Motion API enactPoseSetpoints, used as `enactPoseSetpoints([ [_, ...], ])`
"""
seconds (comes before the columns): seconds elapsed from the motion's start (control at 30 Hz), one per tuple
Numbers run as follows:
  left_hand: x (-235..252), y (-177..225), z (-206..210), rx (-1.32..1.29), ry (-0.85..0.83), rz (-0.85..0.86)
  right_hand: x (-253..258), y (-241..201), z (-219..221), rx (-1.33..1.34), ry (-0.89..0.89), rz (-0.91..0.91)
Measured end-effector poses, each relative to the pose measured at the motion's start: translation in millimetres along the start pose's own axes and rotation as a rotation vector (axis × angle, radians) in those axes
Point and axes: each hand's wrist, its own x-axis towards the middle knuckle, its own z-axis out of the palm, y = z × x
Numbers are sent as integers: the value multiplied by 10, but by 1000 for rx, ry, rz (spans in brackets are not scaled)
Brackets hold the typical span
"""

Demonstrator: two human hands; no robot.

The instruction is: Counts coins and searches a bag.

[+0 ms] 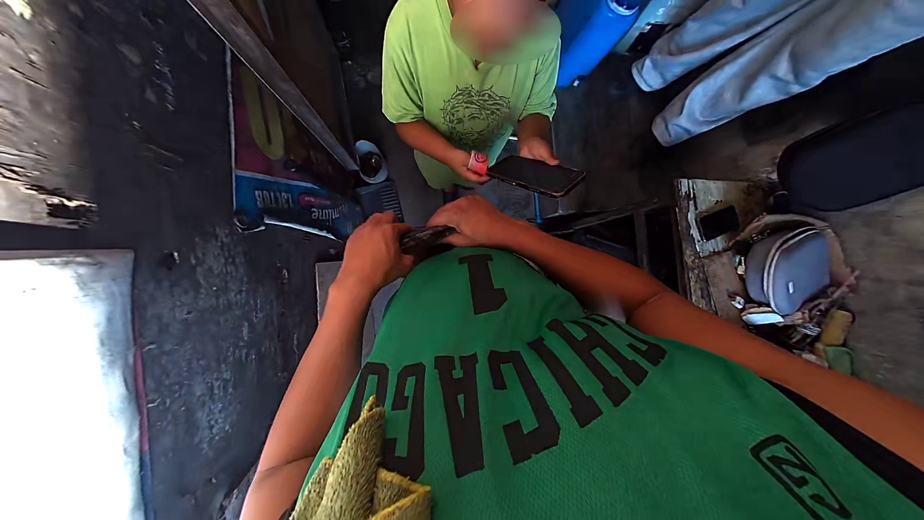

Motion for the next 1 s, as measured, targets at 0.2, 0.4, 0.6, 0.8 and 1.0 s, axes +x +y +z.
enactPoseSetpoints([
  [0.2,94,81,104,3,-83,-83,-34,227,36,151,98,41],
  [0.4,20,-49,177,30,47,-77,-27,265,100,112,193,177],
  [0.6,-82,-198,141,10,2,-194,60,318,151,236,215,187],
  [0.8,-189,-262,118,-40,20,-276,153,746,402,1139,290,317],
  [1.0,-83,-297,13,-48,115,-319,504,255,-221,1025,-256,1125],
])
